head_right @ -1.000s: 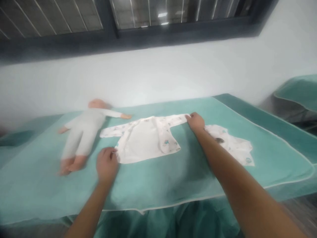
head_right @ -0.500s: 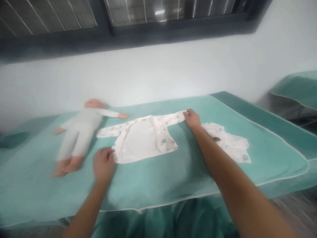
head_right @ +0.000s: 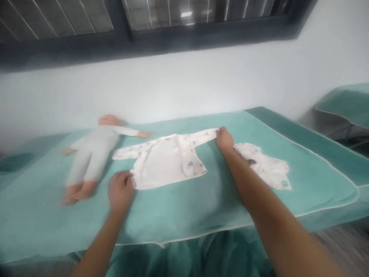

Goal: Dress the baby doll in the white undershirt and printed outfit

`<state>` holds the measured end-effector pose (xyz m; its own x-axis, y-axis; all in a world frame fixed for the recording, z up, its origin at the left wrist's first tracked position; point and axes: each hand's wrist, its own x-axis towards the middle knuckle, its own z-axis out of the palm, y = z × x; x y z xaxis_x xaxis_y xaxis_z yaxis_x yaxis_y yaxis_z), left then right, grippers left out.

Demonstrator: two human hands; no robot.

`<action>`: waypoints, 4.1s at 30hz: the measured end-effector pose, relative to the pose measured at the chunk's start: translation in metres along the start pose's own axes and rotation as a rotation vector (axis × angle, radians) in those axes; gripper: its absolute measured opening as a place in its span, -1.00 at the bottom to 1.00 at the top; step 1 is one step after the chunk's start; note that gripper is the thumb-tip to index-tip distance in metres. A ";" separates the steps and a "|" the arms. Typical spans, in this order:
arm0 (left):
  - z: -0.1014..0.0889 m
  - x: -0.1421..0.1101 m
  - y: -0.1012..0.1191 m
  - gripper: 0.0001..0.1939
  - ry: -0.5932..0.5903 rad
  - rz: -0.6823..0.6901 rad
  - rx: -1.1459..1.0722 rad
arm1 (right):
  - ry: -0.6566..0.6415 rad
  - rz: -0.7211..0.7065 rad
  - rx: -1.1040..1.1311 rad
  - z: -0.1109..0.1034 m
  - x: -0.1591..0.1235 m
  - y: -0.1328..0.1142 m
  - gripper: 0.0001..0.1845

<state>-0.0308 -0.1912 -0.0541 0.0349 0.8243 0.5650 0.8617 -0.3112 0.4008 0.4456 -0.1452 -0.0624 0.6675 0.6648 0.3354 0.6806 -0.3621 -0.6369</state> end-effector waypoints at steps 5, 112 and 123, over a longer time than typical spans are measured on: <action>0.001 -0.001 0.000 -0.81 -0.001 -0.012 0.002 | 0.067 0.017 -0.016 -0.005 -0.006 -0.005 -0.70; 0.063 -0.047 0.198 -0.82 -0.181 0.503 -0.363 | -0.402 -0.405 0.606 0.014 -0.087 -0.079 -0.61; 0.067 -0.049 0.198 -0.86 -0.254 0.541 -0.286 | -0.560 -0.681 -0.123 0.031 -0.090 -0.089 -0.39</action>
<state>0.1719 -0.2617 -0.0513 0.5736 0.5916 0.5666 0.5223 -0.7970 0.3035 0.3155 -0.1524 -0.0577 -0.1173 0.9718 0.2045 0.9252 0.1818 -0.3332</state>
